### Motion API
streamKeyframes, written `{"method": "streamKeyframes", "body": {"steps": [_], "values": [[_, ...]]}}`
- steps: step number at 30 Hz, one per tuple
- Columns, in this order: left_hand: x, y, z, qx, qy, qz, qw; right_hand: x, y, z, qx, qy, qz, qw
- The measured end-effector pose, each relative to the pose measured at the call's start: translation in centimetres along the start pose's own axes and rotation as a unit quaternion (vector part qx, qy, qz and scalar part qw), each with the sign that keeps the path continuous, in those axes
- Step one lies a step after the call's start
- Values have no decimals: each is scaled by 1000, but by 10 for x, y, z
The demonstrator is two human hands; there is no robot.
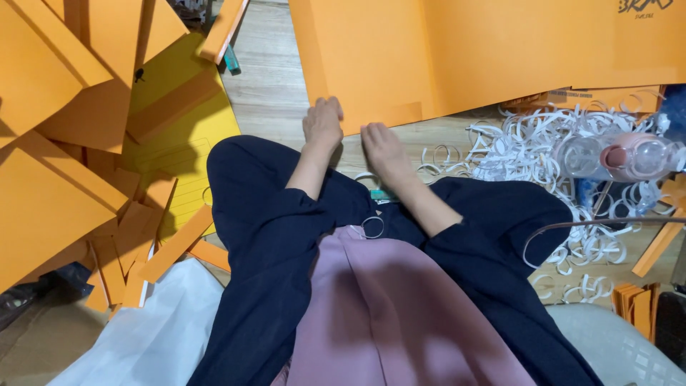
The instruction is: The person assembles orange folders by folding the bottom edges and applying adhesive strips, then stacks the completed folders to the side.
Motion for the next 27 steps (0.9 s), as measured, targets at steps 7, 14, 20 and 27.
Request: {"method": "streamKeyframes", "body": {"steps": [7,14,20,27], "values": [[-3,-12,-1,-9,-29,49,998,-16,5,5,-262,83,-87,958],[-11,-10,-6,-55,-27,58,996,-46,-22,-47,-95,-152,68,981],[-12,-13,-6,-65,-27,49,996,-72,-8,21,-186,-242,35,952],[-11,-13,-5,-58,-28,60,996,-67,-19,-26,-105,-308,87,942]]}}
Point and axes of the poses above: each hand's wrist, its own x-axis towards the middle knuckle, its own z-axis out of the palm, y = z × x, the point moved 2 cm from there along x, towards the middle knuckle, and after that the axes turned 7 degrees about -y, right-handed, at the moved point
